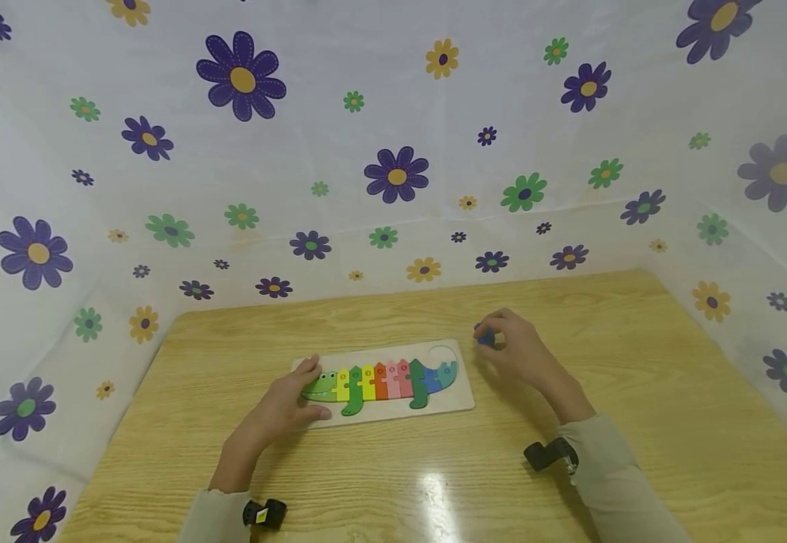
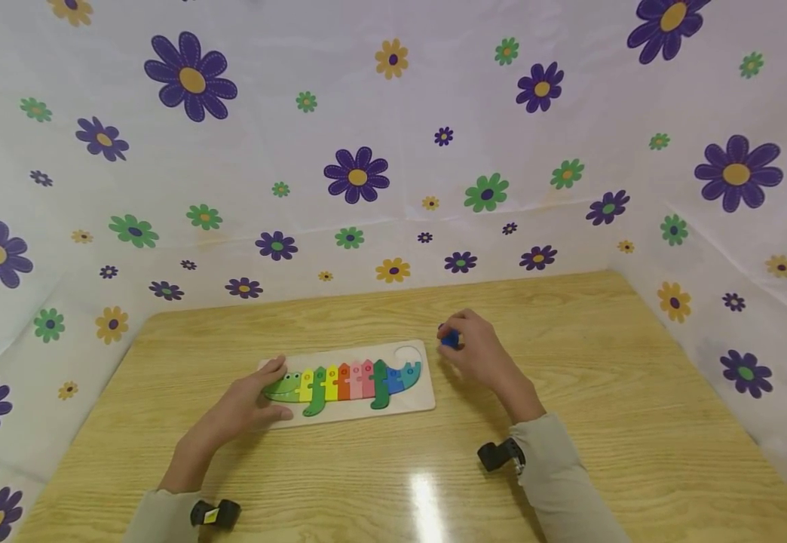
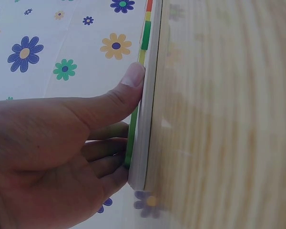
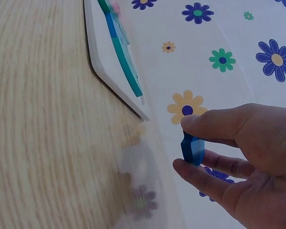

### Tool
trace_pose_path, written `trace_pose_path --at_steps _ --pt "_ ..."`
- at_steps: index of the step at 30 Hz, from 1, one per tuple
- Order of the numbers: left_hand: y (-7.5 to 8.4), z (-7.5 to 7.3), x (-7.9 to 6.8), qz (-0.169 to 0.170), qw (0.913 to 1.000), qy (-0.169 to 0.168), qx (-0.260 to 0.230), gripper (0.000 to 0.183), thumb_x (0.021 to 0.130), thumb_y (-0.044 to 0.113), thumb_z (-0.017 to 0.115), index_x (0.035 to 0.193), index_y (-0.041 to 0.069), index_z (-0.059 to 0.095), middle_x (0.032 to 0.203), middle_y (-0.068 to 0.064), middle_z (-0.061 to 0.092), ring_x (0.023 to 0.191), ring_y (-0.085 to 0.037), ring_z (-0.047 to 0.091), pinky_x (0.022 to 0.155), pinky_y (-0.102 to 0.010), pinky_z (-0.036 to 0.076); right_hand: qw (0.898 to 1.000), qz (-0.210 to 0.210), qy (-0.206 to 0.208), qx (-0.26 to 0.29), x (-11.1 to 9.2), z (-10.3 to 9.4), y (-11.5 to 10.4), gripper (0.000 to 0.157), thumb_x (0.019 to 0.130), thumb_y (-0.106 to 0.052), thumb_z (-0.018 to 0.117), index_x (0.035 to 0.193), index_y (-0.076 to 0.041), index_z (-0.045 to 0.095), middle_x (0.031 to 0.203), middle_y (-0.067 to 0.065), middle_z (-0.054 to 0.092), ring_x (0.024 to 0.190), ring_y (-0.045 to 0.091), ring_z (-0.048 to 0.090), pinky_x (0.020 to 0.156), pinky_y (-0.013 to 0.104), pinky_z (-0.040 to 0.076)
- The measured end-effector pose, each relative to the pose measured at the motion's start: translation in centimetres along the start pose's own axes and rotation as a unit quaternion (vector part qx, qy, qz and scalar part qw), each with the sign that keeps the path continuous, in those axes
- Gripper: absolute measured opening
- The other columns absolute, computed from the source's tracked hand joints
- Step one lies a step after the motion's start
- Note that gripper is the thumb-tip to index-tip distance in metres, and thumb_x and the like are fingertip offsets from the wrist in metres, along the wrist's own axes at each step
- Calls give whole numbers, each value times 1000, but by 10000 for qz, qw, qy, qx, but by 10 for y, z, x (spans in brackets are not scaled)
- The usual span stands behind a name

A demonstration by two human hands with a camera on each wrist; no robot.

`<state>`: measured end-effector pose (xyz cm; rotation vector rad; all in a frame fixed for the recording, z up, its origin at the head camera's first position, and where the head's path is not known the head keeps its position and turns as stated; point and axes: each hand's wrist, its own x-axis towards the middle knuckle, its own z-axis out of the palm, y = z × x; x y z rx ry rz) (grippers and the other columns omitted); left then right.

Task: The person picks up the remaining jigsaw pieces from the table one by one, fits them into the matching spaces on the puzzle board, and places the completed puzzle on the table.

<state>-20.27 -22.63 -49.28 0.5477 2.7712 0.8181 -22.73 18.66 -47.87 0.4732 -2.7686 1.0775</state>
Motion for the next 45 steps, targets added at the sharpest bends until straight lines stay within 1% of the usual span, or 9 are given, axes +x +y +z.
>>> trace_pose_path --at_steps 2,8,14,17,23,26,30,37,45 --pt "0 0 0 -5 10000 2 13 82 89 20 81 153 -7 38 166 -22 24 153 -41 21 122 -54 24 10000 -30 89 11 1 0 0 13 90 0 75 103 1 73 120 20 61 107 37 64 86 45 62" --pt "1 0 0 -108 9999 30 40 83 89 22 82 154 -5 39 166 -21 25 154 -39 20 122 -54 23 9995 -77 319 -13 4 -2 -1 23 90 -3 77 112 -1 70 120 18 63 109 35 64 88 46 61" --pt "2 0 0 -130 9999 52 13 83 88 22 82 154 -5 39 166 -21 25 154 -39 20 122 -54 24 9992 -158 355 18 5 -2 -3 36 91 -4 77 124 -3 66 125 18 63 111 37 64 88 49 61" --pt "2 0 0 -106 9999 60 27 83 88 22 82 154 -5 39 166 -21 25 154 -39 21 122 -54 24 9992 -202 356 29 5 -3 -4 39 91 -5 78 128 -3 66 126 18 63 110 37 65 87 47 61" --pt "2 -1 -1 10 10000 74 -7 83 88 22 82 153 -8 40 165 -23 26 152 -43 23 121 -57 26 9982 -430 407 -29 6 -3 -2 40 88 -4 81 125 -2 68 121 16 65 105 35 68 80 41 63" --pt "2 -2 -2 95 9999 75 -46 82 88 21 82 152 -10 40 164 -25 27 151 -45 24 120 -59 27 9980 -501 385 10 6 -4 -1 41 87 -2 81 125 -1 68 120 16 66 105 35 68 80 42 63" --pt "2 -1 -1 69 9999 51 -53 83 88 22 82 152 -9 40 165 -24 26 152 -44 23 121 -57 25 9981 -539 284 124 5 -4 -2 44 85 1 80 127 -1 67 123 16 64 108 36 66 83 46 63" --pt "1 0 0 36 9999 29 -109 83 88 21 82 152 -9 39 165 -23 26 152 -42 22 122 -56 24 9979 -556 160 278 5 -5 -5 45 85 5 78 129 1 65 126 18 61 110 37 64 81 39 63" --pt "1 -1 0 -6 10000 35 -89 83 88 20 82 153 -8 39 165 -23 25 152 -42 22 121 -56 24 9970 -650 146 398 6 -3 -5 44 85 7 76 127 1 66 125 18 58 112 37 62 82 39 63"
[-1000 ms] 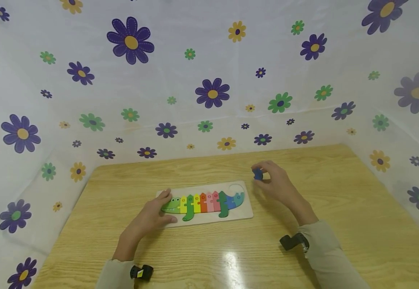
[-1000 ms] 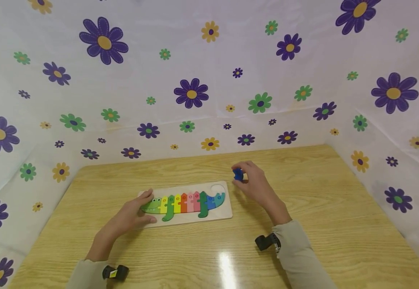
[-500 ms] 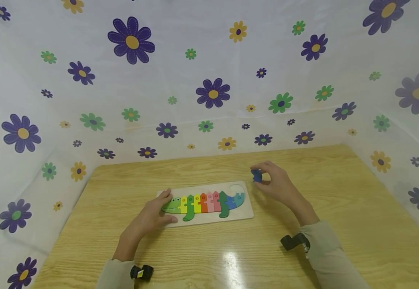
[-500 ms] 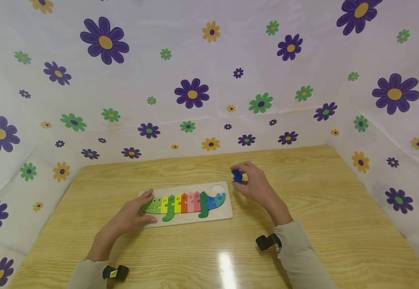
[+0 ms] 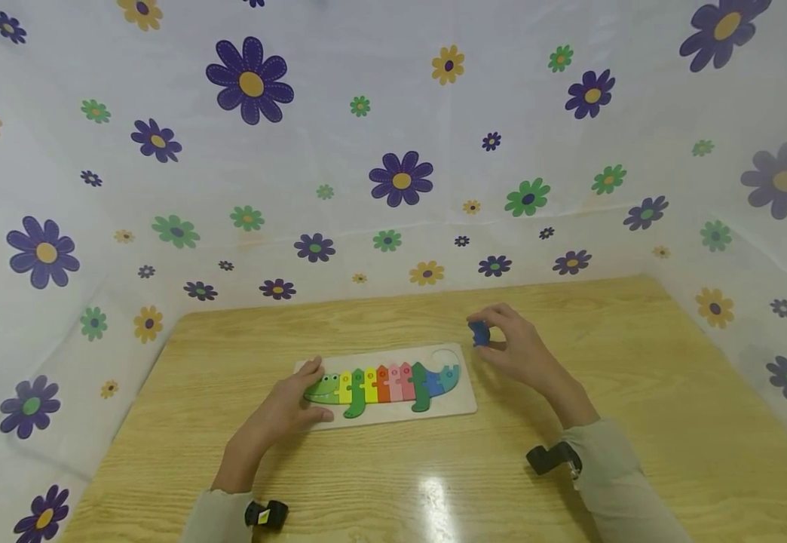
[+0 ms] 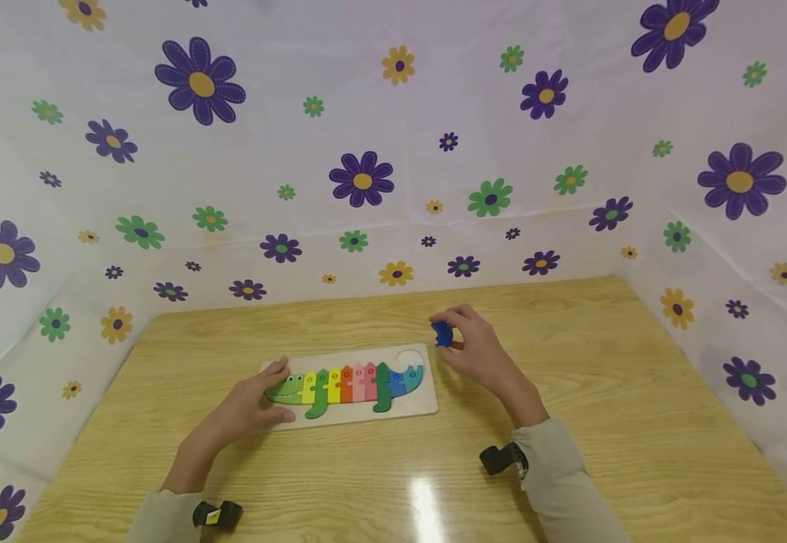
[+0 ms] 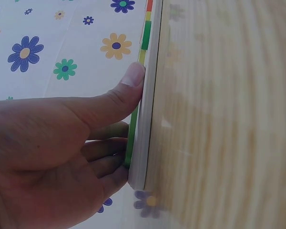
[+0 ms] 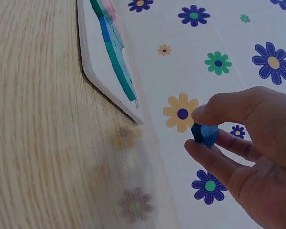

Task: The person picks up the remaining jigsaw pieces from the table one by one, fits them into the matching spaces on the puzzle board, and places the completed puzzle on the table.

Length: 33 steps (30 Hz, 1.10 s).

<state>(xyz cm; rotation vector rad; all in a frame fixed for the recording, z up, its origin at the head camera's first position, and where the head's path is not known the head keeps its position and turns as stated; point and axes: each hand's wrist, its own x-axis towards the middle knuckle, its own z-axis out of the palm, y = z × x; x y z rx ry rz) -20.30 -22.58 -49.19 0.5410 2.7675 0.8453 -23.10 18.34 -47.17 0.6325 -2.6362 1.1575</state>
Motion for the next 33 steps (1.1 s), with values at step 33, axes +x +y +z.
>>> trace_pose_path --at_steps 33 --pt "-1 0 -1 -6 10000 -26 37 83 89 20 81 154 -8 37 166 -22 23 153 -42 21 122 -56 24 9989 -267 -243 304 1 9 -4 44 85 13 73 127 3 66 124 16 61 117 38 64 86 48 61"
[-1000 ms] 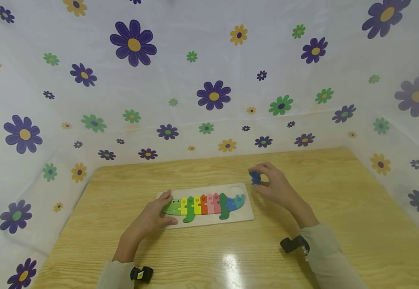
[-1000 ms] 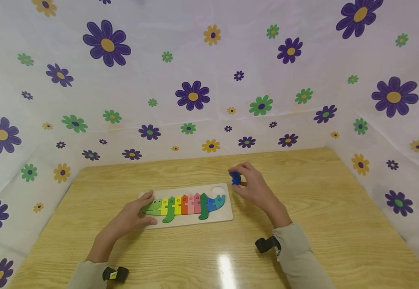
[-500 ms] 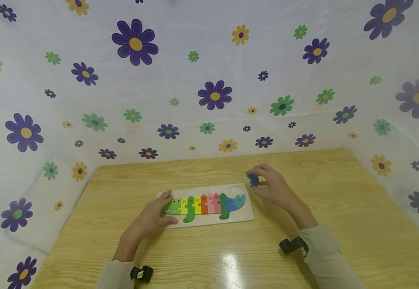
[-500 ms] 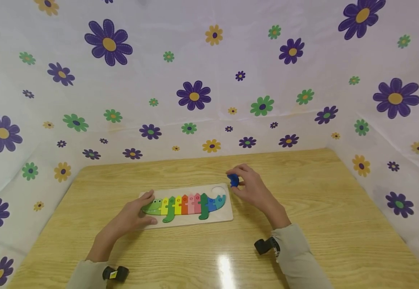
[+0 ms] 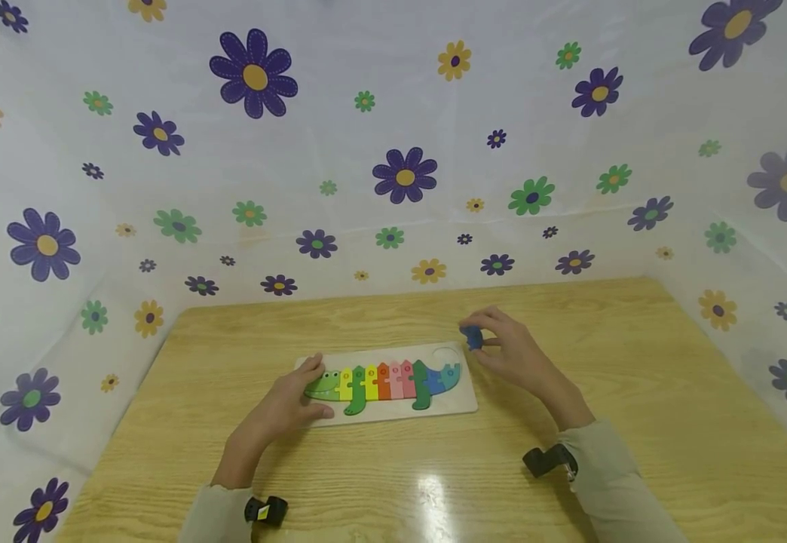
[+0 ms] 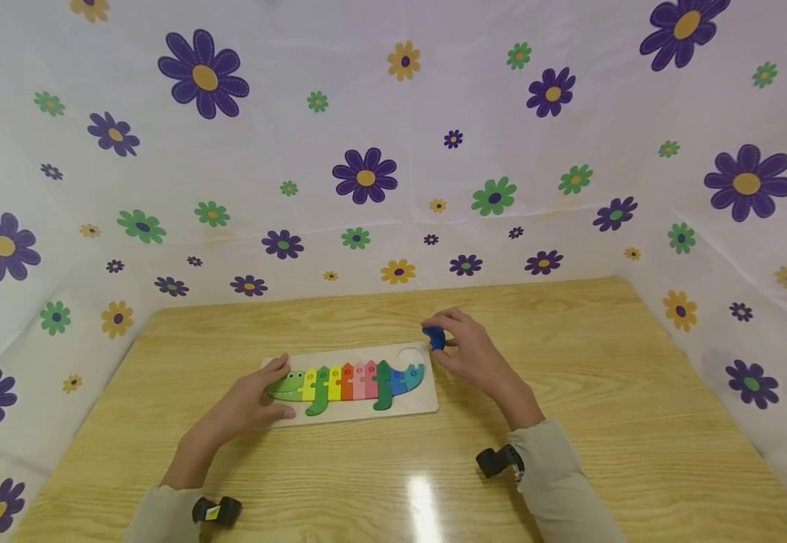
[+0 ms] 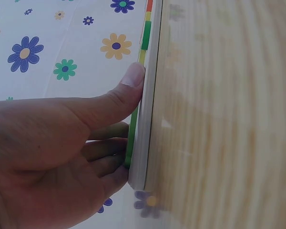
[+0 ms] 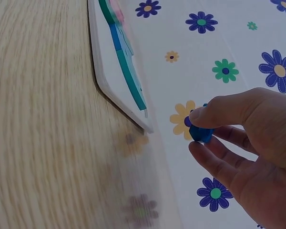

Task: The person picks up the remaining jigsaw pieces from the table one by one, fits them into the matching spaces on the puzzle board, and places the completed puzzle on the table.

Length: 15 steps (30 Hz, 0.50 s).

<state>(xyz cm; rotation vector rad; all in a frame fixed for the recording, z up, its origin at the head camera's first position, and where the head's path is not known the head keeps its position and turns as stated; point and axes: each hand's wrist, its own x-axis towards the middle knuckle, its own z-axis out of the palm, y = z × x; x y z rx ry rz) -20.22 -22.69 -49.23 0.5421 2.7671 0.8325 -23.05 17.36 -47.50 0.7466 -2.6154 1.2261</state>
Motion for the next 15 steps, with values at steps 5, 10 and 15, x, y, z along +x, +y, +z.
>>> trace_pose_path --at_steps 5,10,15 --pt "-1 -1 0 -3 10000 16 21 83 89 21 81 154 -7 37 166 -22 23 153 -41 21 122 -55 24 10000 20 -84 14 1 2 -2 44 86 13 72 128 3 66 125 17 61 118 38 63 88 47 61" --pt "-1 -1 0 18 10000 8 1 83 89 21 81 154 -8 37 166 -23 23 153 -42 21 121 -56 25 9999 34 -112 5 1 3 -4 42 86 13 73 127 3 66 126 18 62 119 38 63 89 45 60" --pt "0 -1 0 52 10000 3 -24 83 89 20 81 154 -8 37 166 -23 24 152 -42 22 121 -56 25 9999 42 -144 -29 2 5 -6 40 86 13 74 123 1 67 129 18 63 121 38 63 90 44 60"
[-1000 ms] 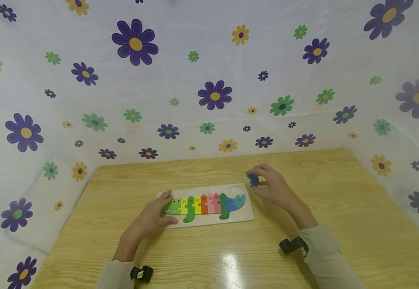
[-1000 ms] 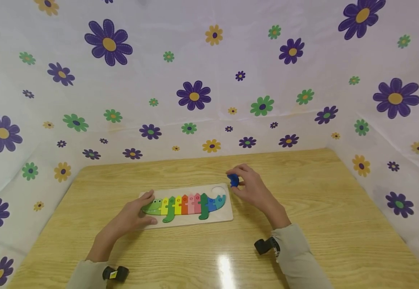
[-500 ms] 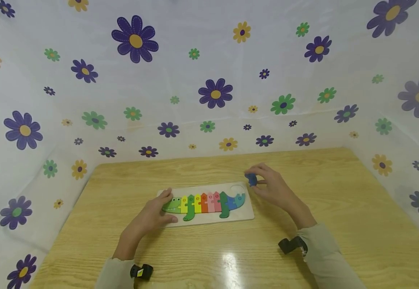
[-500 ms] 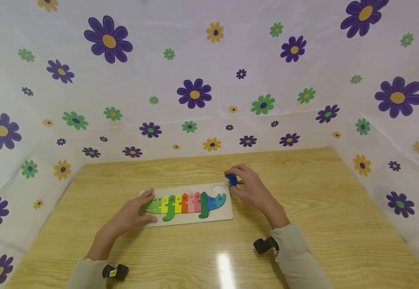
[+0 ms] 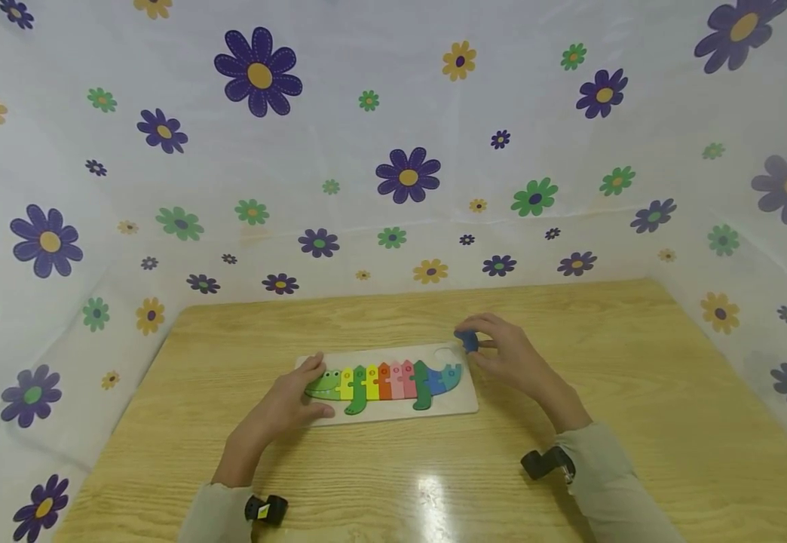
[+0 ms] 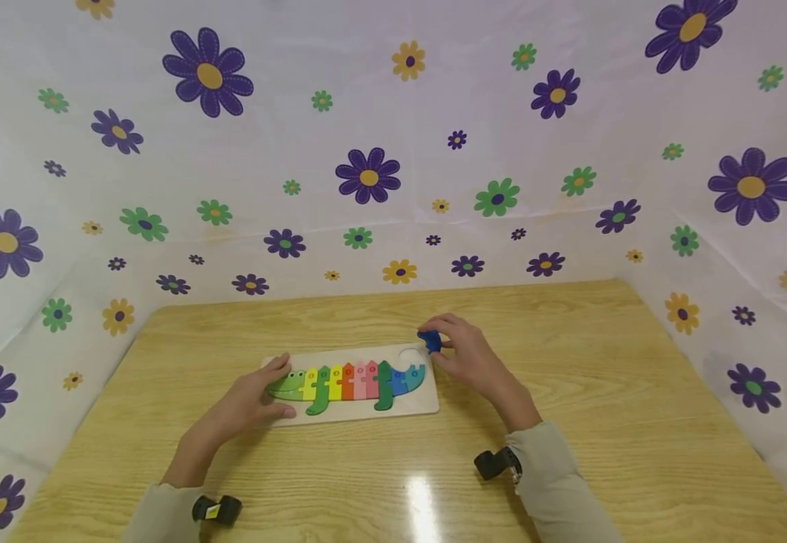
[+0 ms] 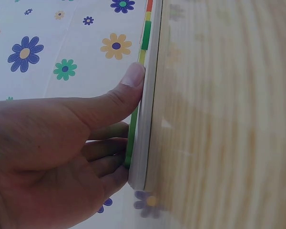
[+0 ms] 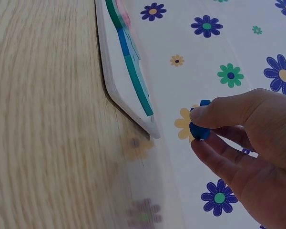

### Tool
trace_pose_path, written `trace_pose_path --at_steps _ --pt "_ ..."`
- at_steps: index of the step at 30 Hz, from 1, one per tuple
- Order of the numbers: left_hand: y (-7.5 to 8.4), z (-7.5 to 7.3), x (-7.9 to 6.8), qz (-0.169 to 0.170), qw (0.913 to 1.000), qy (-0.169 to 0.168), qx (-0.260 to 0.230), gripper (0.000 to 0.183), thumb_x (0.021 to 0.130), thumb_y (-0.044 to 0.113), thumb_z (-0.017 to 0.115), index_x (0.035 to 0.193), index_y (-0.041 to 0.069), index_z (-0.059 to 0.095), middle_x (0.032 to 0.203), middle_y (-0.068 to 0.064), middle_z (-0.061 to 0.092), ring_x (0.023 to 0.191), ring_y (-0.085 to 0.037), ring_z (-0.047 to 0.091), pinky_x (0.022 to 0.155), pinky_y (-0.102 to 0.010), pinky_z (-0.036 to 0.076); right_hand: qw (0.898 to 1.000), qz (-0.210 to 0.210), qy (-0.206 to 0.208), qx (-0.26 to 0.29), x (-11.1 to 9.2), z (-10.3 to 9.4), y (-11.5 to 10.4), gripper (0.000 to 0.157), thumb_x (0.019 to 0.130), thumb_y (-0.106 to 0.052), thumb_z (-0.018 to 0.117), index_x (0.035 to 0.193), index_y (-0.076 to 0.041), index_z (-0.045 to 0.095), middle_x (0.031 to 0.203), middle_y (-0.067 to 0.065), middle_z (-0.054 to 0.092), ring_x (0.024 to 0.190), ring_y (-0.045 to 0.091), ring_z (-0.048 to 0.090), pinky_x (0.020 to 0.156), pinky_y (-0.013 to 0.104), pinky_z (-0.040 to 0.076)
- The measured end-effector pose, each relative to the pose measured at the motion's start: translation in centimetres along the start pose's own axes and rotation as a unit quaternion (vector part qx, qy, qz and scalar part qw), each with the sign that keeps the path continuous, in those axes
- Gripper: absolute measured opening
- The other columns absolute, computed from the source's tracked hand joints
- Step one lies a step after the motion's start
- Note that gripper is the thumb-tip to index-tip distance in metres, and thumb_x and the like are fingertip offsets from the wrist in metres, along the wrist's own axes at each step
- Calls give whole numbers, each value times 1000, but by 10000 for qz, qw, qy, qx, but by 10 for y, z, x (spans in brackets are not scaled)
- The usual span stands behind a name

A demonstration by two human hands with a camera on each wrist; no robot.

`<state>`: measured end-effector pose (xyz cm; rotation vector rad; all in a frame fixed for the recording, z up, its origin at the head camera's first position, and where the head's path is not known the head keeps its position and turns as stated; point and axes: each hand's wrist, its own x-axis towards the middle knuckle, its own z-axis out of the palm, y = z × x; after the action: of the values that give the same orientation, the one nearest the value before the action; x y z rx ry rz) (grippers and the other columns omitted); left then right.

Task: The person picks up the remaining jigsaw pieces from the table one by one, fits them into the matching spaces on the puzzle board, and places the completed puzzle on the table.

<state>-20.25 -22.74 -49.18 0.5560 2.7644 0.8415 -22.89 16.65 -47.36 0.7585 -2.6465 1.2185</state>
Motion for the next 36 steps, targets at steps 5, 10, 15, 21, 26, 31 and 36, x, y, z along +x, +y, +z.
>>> trace_pose_path --at_steps 5,10,15,21,26,31,36 --pt "-1 0 1 53 10000 9 16 82 89 20 81 153 -9 38 165 -24 25 152 -43 23 121 -56 26 10000 -13 -29 -85 2 2 1 38 86 12 74 122 0 69 128 17 64 120 36 63 91 43 60" --pt "-3 0 2 19 10000 10 -8 83 89 21 81 153 -8 38 166 -23 24 152 -42 22 121 -56 25 9998 -46 -87 -152 3 4 0 36 86 12 75 120 1 70 128 17 66 119 37 64 90 46 60" --pt "-3 -1 2 9 10000 -3 -37 83 89 21 81 154 -8 37 166 -23 23 153 -42 21 121 -56 25 9996 -26 -193 -226 4 6 -2 34 86 13 75 119 3 71 128 19 66 119 40 63 90 47 60" --pt "-4 -1 2 27 10000 -1 -46 83 89 20 81 154 -9 37 166 -23 23 153 -42 21 121 -56 25 9989 135 -412 -190 5 9 -3 33 87 10 74 120 3 71 130 18 65 122 37 62 93 44 59" --pt "-3 0 2 73 10000 -10 -19 83 89 20 81 153 -10 37 166 -24 24 152 -42 22 121 -57 26 9983 181 -518 -197 5 12 -1 32 89 9 73 120 2 71 132 17 65 123 37 62 95 43 58" --pt "-2 -1 1 89 10000 -2 14 83 89 22 81 152 -11 38 165 -25 26 151 -44 24 120 -58 27 9980 192 -574 -161 4 14 1 32 89 10 73 120 3 71 133 18 64 124 37 62 95 43 58" --pt "-2 -2 0 80 10000 16 9 82 89 21 81 152 -10 38 165 -24 25 152 -43 23 120 -57 26 9978 226 -605 -138 3 16 1 31 89 10 73 120 3 72 134 17 65 125 38 61 95 43 58"
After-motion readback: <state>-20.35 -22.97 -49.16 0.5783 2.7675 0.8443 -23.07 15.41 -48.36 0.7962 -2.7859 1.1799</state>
